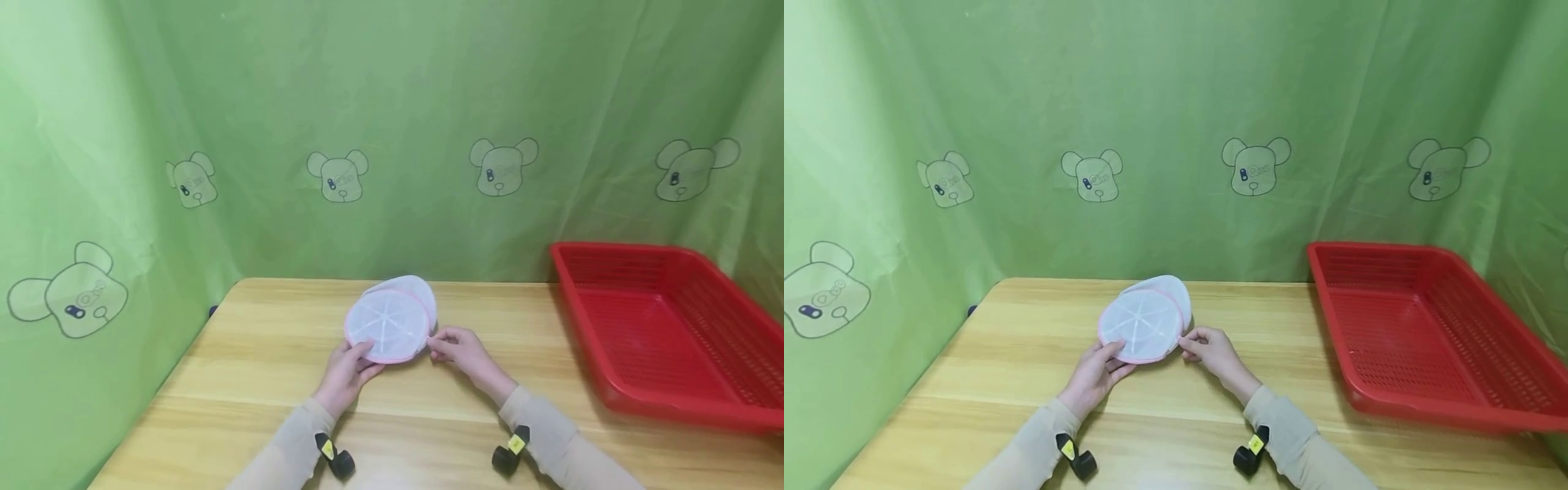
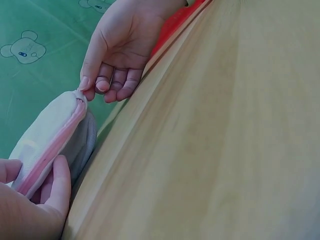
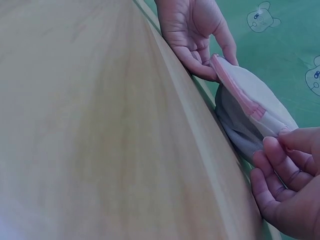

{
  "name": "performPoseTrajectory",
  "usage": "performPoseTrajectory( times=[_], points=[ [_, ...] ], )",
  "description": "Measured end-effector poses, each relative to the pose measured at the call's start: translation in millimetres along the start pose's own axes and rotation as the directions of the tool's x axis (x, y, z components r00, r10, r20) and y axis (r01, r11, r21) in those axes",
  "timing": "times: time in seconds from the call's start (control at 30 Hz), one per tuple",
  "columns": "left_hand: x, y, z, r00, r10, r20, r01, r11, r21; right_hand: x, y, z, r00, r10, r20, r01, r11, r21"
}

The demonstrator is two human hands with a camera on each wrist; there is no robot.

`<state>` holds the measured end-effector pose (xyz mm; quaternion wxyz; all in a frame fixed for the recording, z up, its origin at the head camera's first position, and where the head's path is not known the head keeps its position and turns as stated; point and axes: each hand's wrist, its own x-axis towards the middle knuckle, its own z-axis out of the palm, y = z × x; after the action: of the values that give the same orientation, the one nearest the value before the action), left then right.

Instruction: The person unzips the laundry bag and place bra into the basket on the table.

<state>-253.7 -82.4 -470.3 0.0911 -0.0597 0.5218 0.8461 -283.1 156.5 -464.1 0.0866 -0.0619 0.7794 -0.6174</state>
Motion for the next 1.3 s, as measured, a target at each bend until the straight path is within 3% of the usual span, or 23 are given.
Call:
performPoseTrajectory(
  times=[0.73,1.3],
  points=[
    [-2.4,1.6,-0.6,1.000,-0.016,-0.005,0.016,1.000,0.004,2,-2,-10,0.997,-0.023,0.073,0.019,0.998,0.059],
    [0.8,1.8,-0.3,0.999,-0.033,0.003,0.033,0.999,-0.003,4,1,-12,0.997,-0.014,0.082,0.008,0.997,0.072]
  ],
)
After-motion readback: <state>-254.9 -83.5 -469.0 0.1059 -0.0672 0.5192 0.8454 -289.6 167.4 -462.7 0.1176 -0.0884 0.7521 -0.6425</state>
